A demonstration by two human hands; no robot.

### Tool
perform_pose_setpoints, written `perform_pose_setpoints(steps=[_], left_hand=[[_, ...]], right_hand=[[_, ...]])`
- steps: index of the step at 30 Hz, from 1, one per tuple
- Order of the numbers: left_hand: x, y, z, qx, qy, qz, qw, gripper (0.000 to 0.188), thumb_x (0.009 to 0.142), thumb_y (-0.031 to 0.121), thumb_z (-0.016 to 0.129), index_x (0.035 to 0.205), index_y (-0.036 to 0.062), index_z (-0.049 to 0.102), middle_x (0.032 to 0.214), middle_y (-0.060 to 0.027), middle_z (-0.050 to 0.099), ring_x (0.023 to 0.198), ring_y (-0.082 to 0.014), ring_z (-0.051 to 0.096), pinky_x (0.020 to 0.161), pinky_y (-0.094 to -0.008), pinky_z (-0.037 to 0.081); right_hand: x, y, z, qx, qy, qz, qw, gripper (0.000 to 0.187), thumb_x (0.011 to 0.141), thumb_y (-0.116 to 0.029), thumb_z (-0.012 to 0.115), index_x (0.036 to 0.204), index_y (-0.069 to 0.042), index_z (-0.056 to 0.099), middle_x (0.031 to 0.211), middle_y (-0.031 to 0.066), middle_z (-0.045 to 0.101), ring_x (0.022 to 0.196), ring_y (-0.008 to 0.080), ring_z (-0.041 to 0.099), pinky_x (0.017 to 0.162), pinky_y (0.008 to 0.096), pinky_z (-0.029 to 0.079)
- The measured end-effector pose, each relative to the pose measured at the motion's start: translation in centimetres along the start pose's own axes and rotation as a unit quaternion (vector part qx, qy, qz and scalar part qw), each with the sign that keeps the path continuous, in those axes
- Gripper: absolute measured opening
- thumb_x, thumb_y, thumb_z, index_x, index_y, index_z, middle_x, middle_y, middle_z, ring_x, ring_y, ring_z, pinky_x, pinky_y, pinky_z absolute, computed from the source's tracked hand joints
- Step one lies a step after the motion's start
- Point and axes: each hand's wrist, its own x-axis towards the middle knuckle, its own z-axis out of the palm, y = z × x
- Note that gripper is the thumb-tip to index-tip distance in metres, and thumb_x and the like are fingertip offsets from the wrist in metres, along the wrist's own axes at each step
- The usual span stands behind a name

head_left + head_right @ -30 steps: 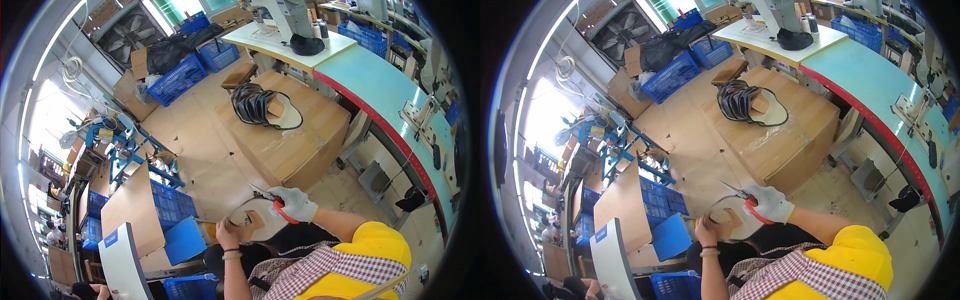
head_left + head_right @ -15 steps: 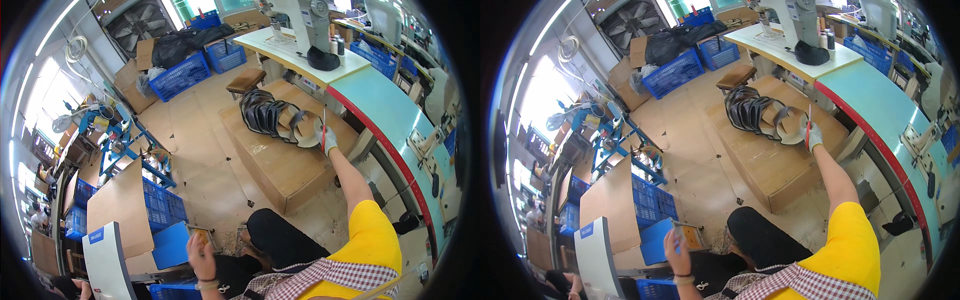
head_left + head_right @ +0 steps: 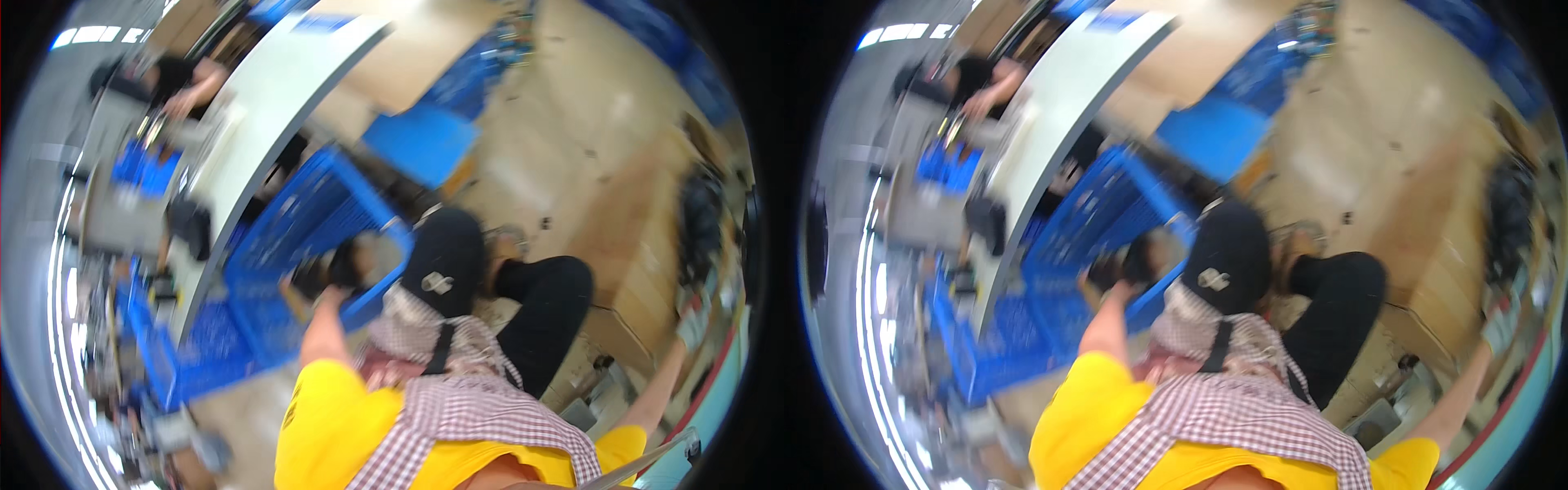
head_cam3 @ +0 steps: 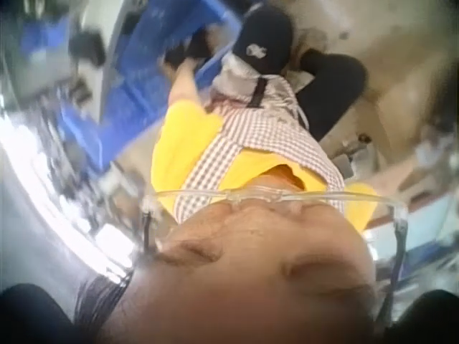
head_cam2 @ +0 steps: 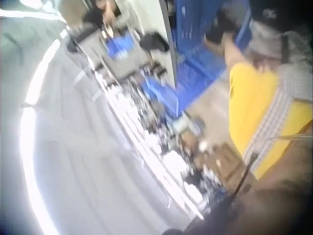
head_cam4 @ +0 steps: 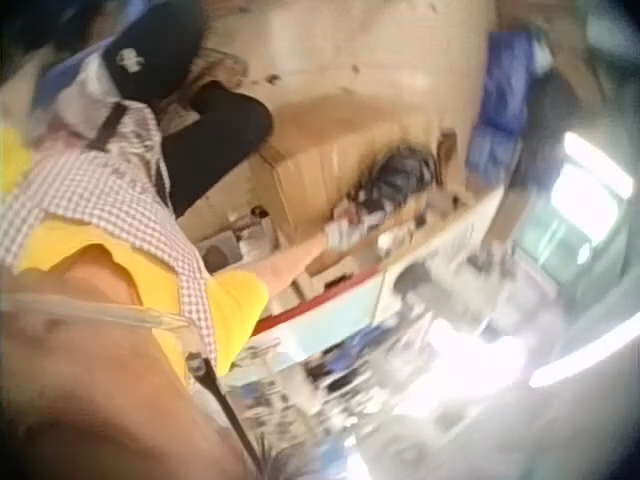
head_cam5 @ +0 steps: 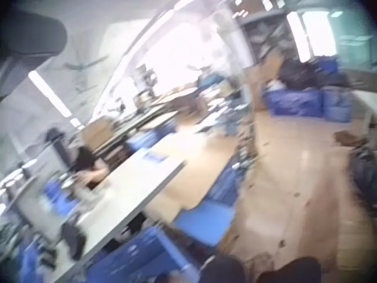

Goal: Trimming the excess edges of a shoe insole or outsole using scissors.

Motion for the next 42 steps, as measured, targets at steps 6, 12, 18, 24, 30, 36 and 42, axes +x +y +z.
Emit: perform_pose_setpoints(steps=[6, 12, 18, 24, 30, 36, 42], left_hand=[[-0.8, 4.7, 0.1, -0.183, 0.131, -0.066, 0.972, 0.049, 0.076, 0.032, 0.073, 0.111, 0.001, 0.062, 0.109, -0.0226, 0.064, 0.107, -0.0356, 0.059, 0.091, -0.0424, 0.048], [0.6, 3.7, 0.3, -0.135, 0.17, -0.09, 0.972, 0.054, 0.073, 0.037, 0.075, 0.11, -0.0003, 0.062, 0.111, -0.0227, 0.062, 0.104, -0.0375, 0.06, 0.089, -0.0436, 0.048], [5.3, 7.9, 4.2, -0.152, 0.176, -0.082, 0.969, 0.026, 0.086, 0.014, 0.054, 0.107, 0.0026, 0.044, 0.11, -0.0268, 0.055, 0.094, -0.041, 0.062, 0.08, -0.0456, 0.053], [4.1, 6.3, 2.7, -0.146, 0.186, -0.129, 0.963, 0.049, 0.076, 0.009, 0.061, 0.123, 0.0005, 0.048, 0.115, -0.027, 0.056, 0.098, -0.0428, 0.061, 0.081, -0.0404, 0.054], [-6.3, 5.2, -5.9, -0.589, 0.162, 0.064, 0.789, 0.053, 0.076, 0.002, 0.056, 0.128, -0.0014, 0.045, 0.109, -0.0135, 0.058, 0.086, -0.0226, 0.065, 0.059, -0.0332, 0.061], [-16.5, 12.1, -14.1, -0.569, 0.25, 0.279, 0.732, 0.056, 0.076, -0.003, 0.055, 0.131, -0.0025, 0.045, 0.112, -0.0067, 0.058, 0.083, -0.0086, 0.058, 0.061, -0.02, 0.05], [-20.1, 22.4, -14.5, -0.534, 0.156, 0.361, 0.748, 0.052, 0.079, -0.003, 0.053, 0.131, -0.0035, 0.046, 0.102, -0.0045, 0.06, 0.073, -0.0055, 0.05, 0.063, -0.0195, 0.043]], right_hand=[[-0.9, 4.7, -0.6, -0.068, 0.072, 0.066, 0.993, 0.043, 0.081, -0.037, 0.049, 0.113, -0.011, 0.06, 0.084, 0.0158, 0.065, 0.081, 0.0282, 0.063, 0.071, 0.0393, 0.047], [-3.9, 4.4, -2.9, -0.104, 0.116, 0.219, 0.963, 0.05, 0.087, -0.042, 0.049, 0.117, -0.004, 0.058, 0.094, 0.0182, 0.067, 0.087, 0.0325, 0.063, 0.077, 0.0393, 0.047], [-3.4, 5.4, -8.3, 0.097, 0.093, 0.132, 0.982, 0.056, 0.093, -0.038, 0.044, 0.137, -0.004, 0.044, 0.119, 0.0151, 0.06, 0.109, 0.029, 0.057, 0.093, 0.0364, 0.044], [-3.6, -11.4, -4.1, -0.013, -0.123, -0.266, 0.956, 0.051, 0.095, -0.014, 0.046, 0.141, 0.003, 0.034, 0.143, 0.015, 0.04, 0.135, 0.026, 0.033, 0.112, 0.0338, 0.023], [-12.4, -39.2, -4.8, 0.329, -0.343, -0.041, 0.879, 0.052, 0.087, -0.012, 0.057, 0.136, -0.002, 0.042, 0.089, 0.0019, 0.06, 0.07, 0.0068, 0.052, 0.057, 0.0169, 0.041], [-20.0, -49.9, -3.1, 0.51, -0.419, -0.121, 0.741, 0.063, 0.081, -0.008, 0.062, 0.139, -0.005, 0.039, 0.108, 0.0059, 0.061, 0.097, 0.013, 0.058, 0.086, 0.026, 0.045], [-20.7, -48.6, -5.5, 0.57, -0.344, -0.074, 0.742, 0.057, 0.081, -0.007, 0.063, 0.134, -0.001, 0.044, 0.116, 0.0065, 0.057, 0.103, 0.0107, 0.054, 0.088, 0.0241, 0.044]])
